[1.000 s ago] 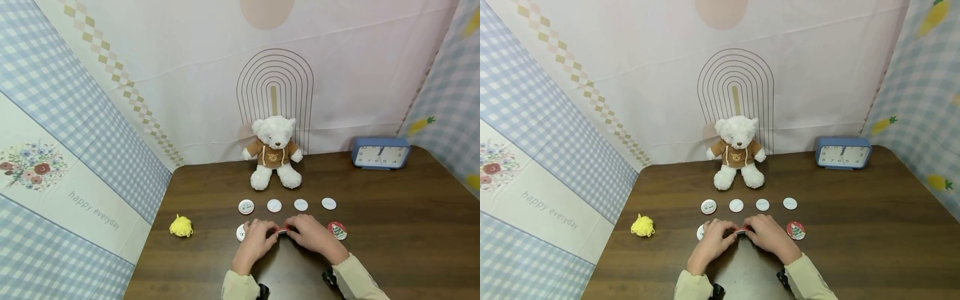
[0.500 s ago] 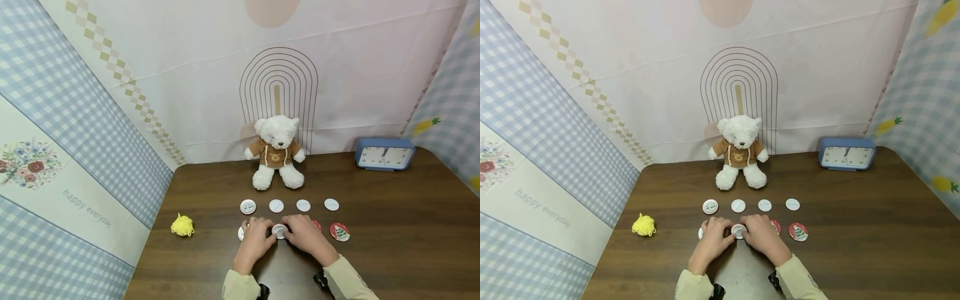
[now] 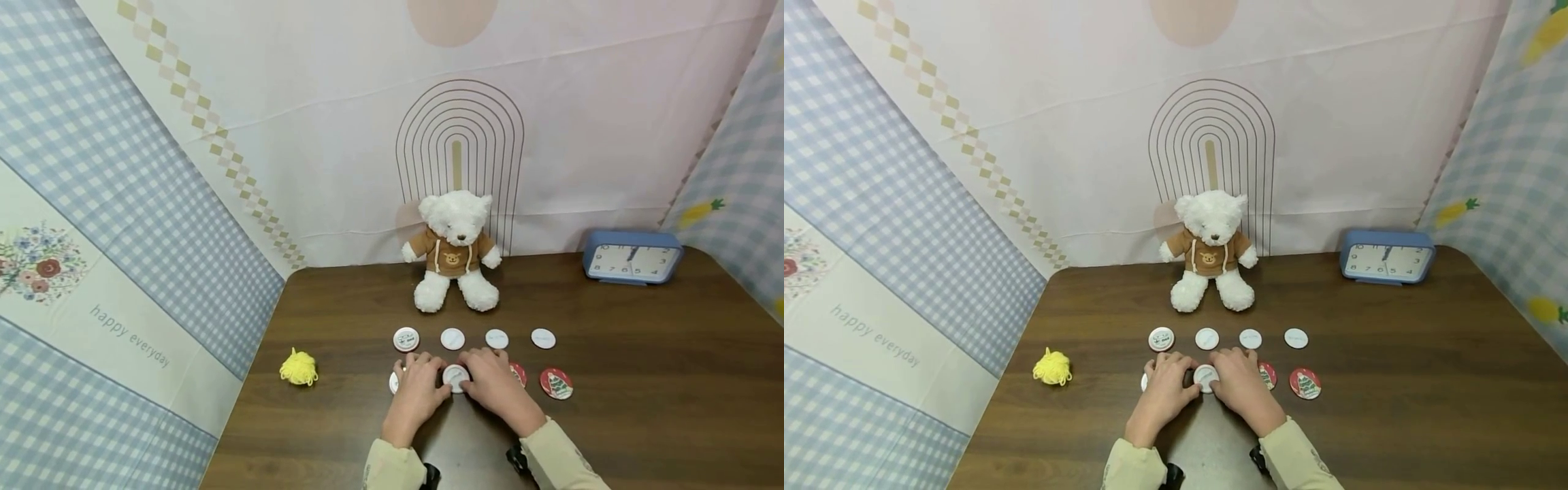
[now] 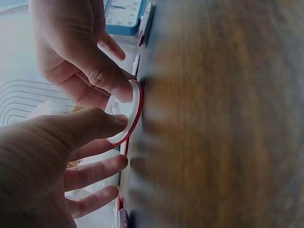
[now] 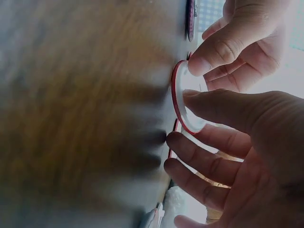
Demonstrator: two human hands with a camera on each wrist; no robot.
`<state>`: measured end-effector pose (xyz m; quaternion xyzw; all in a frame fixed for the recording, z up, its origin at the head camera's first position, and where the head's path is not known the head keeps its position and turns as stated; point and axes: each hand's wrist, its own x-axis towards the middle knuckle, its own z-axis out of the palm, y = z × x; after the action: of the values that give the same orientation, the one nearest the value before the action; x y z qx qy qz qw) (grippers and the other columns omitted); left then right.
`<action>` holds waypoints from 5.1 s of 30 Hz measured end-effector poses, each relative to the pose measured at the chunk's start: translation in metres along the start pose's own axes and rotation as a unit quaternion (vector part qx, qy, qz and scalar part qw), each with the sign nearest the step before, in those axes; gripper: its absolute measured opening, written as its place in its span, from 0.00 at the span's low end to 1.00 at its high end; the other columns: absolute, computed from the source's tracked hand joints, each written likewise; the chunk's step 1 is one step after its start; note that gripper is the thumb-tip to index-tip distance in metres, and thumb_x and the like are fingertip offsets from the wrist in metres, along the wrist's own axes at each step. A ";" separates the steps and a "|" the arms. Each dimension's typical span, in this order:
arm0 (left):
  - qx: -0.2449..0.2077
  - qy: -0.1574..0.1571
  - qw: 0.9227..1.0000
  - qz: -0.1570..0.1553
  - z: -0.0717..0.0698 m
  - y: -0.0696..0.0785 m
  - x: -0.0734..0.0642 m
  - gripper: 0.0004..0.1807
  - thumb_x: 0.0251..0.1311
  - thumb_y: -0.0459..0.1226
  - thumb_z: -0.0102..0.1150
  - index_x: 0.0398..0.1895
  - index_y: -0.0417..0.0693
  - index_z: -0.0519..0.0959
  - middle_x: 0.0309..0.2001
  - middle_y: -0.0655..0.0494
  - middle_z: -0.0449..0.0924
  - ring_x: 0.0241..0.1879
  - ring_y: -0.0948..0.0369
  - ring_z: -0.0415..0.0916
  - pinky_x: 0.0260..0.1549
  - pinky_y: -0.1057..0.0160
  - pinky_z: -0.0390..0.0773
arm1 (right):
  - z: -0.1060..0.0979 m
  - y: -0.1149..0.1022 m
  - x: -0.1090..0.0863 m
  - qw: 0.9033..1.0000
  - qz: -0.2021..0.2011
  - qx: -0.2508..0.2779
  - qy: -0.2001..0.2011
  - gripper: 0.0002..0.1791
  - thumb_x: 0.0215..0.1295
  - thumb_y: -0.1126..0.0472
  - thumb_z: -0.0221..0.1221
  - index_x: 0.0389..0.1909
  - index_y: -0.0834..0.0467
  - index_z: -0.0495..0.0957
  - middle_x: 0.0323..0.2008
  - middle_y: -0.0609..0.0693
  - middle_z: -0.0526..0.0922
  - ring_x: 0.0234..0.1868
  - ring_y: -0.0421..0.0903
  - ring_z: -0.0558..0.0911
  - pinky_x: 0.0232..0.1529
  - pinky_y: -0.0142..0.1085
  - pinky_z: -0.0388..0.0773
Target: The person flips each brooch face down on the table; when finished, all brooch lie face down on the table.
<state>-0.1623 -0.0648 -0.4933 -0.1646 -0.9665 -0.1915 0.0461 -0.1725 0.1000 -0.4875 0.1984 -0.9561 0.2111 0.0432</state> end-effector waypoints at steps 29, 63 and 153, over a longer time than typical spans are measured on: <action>-0.003 -0.020 1.000 -0.003 -0.002 0.002 -0.001 0.13 0.57 0.39 0.72 0.43 0.45 0.86 0.44 0.52 0.80 0.49 0.49 0.72 0.53 0.33 0.63 | -0.006 -0.002 0.002 0.998 0.001 -0.026 -0.048 0.09 0.53 0.64 0.74 0.34 0.60 0.86 0.30 0.52 0.77 0.37 0.56 0.78 0.46 0.65 0.70; -0.037 -0.031 0.998 0.035 0.003 0.027 0.014 0.24 0.49 0.42 0.73 0.52 0.48 0.81 0.52 0.52 0.78 0.51 0.51 0.70 0.52 0.53 0.69 | -0.048 0.055 -0.019 0.999 -0.011 0.040 0.009 0.19 0.47 0.68 0.73 0.42 0.66 0.82 0.37 0.55 0.81 0.37 0.52 0.78 0.40 0.50 0.76; 0.036 -0.018 0.995 0.089 0.015 0.067 0.037 0.06 0.54 0.41 0.71 0.24 0.58 0.82 0.26 0.66 0.75 0.36 0.59 0.73 0.51 0.31 0.65 | -0.056 0.069 -0.033 0.999 0.010 0.016 -0.041 0.12 0.59 0.66 0.69 0.23 0.50 0.78 0.23 0.40 0.75 0.29 0.43 0.73 0.34 0.51 0.69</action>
<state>-0.1750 0.0104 -0.4775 -0.2519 -0.9548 -0.1489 0.0517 -0.1698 0.1928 -0.4690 0.1985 -0.9554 0.2185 -0.0013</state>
